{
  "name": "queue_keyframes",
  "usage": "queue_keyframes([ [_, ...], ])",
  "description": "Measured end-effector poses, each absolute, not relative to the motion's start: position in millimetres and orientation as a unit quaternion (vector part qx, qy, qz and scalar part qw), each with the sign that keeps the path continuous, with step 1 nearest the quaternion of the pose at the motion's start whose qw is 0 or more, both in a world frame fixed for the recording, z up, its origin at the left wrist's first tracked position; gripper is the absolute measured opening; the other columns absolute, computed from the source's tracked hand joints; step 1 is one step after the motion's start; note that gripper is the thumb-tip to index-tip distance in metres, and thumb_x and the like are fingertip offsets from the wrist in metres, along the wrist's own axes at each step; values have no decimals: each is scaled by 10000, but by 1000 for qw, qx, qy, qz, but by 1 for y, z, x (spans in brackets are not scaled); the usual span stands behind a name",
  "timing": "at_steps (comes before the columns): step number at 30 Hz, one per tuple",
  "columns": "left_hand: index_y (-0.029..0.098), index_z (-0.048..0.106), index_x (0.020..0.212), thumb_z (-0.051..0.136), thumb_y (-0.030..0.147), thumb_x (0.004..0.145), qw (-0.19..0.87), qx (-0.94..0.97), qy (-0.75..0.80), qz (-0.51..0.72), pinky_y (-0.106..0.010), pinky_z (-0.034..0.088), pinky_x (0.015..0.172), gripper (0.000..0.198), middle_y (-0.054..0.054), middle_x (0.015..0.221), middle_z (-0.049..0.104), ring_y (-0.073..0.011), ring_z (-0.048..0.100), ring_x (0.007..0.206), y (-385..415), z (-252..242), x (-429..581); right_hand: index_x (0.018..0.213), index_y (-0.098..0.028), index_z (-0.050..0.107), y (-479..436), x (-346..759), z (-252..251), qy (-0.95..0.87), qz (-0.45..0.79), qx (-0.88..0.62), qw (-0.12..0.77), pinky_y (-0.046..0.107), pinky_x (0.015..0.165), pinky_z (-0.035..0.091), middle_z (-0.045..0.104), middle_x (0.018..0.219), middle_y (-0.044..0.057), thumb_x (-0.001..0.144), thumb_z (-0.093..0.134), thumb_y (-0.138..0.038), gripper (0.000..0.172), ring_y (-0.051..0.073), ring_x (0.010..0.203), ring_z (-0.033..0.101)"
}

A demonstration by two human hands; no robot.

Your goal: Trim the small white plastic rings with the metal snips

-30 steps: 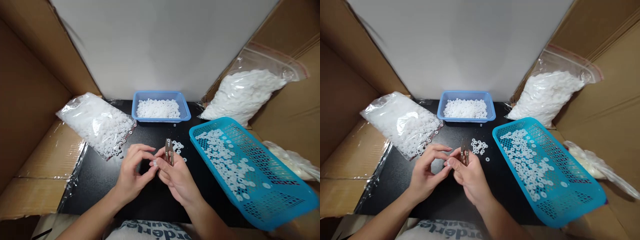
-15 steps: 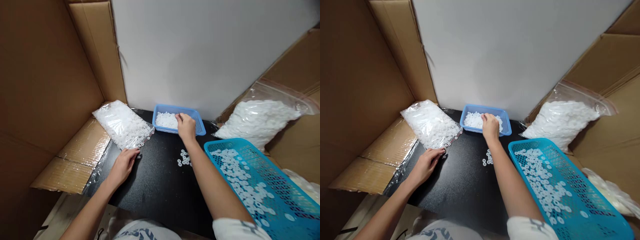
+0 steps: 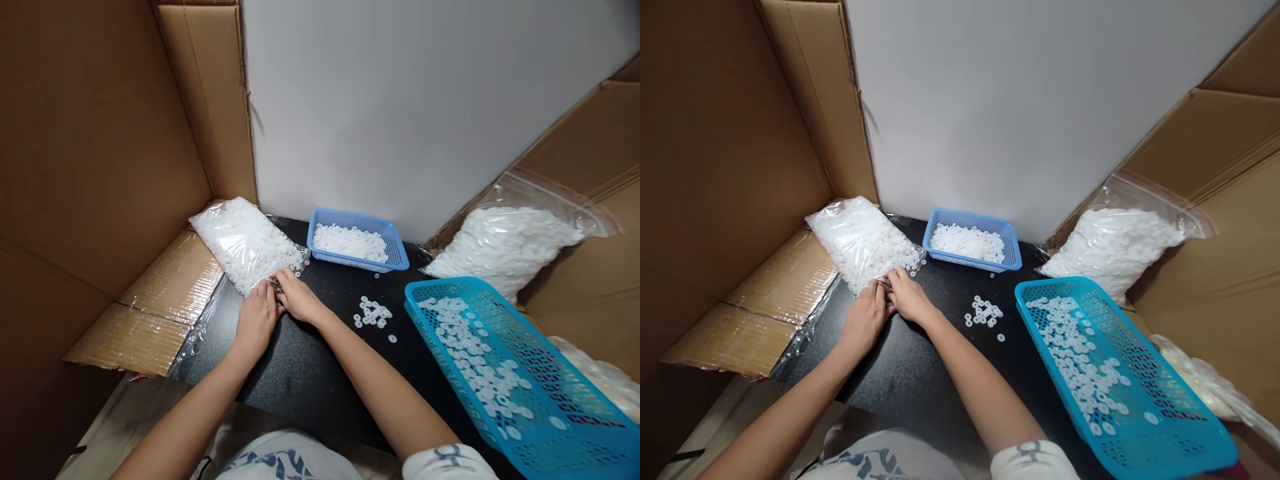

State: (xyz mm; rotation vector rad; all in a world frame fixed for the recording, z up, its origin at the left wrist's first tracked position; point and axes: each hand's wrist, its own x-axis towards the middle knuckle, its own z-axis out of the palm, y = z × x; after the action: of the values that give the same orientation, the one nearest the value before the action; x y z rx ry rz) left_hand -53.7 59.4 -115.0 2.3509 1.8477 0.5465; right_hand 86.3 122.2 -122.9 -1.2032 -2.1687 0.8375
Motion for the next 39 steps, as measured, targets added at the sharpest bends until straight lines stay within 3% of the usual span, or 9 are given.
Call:
queue_keyframes([
  [4,194,598,1175,483,120,1009,71,788,586,175,-345,582,725,215,-100,1072,626,-260,672,916,48,-115,-52,1245,-183,649,97,95,-119,-796,324,-434,271,453,959,575,650,1275,92,994,647,-223,254,240,1104,665],
  [8,235,604,1081,506,114,998,115,821,523,198,-337,583,745,176,-66,1082,612,-230,669,910,31,-119,-49,1127,-216,680,69,112,-118,-775,351,-437,292,369,949,539,620,1153,76,884,533,10,363,215,1044,642],
  [13,250,635,1008,601,145,963,188,832,457,254,-345,583,783,119,-30,1057,601,-206,673,871,27,-122,-49,1024,-216,690,48,133,-119,-731,384,-471,310,326,815,537,615,1012,38,842,653,-76,233,200,884,637],
  [18,251,667,1069,752,148,866,244,802,445,314,-336,582,781,243,-45,1126,620,-185,663,831,30,-117,-56,1132,-223,719,41,150,-117,-691,408,-498,328,308,719,532,646,1024,31,780,766,-159,361,159,719,606],
  [23,220,687,1006,775,245,874,268,765,462,359,-297,556,671,161,-57,1091,654,-147,614,701,26,-107,-68,1107,-207,729,37,167,-115,-654,393,-534,365,307,644,514,666,890,29,953,587,-282,223,147,580,569],
  [26,207,694,933,642,253,964,266,742,484,380,-304,554,731,76,-59,1009,692,-179,667,797,20,-103,-78,1039,-206,745,35,174,-113,-642,366,-551,387,345,725,524,654,812,43,1001,453,-242,297,189,644,615],
  [30,205,694,922,554,231,1000,252,717,519,391,-306,534,737,162,-40,882,725,-202,695,831,16,-102,-85,940,-228,779,39,162,-110,-662,363,-531,385,351,811,525,681,941,80,937,580,-213,199,224,828,669],
  [34,215,687,913,595,252,990,246,723,527,372,-303,522,719,126,-24,847,729,-201,682,783,14,-105,-79,848,-229,772,48,144,-110,-683,379,-509,362,303,751,507,660,872,44,855,687,-150,116,196,792,660],
  [39,224,660,854,748,249,898,227,745,525,343,-322,497,737,102,-19,837,680,-227,639,809,12,-112,-63,867,-212,726,50,154,-108,-677,373,-527,354,286,680,475,695,812,13,890,671,-199,61,172,695,615],
])
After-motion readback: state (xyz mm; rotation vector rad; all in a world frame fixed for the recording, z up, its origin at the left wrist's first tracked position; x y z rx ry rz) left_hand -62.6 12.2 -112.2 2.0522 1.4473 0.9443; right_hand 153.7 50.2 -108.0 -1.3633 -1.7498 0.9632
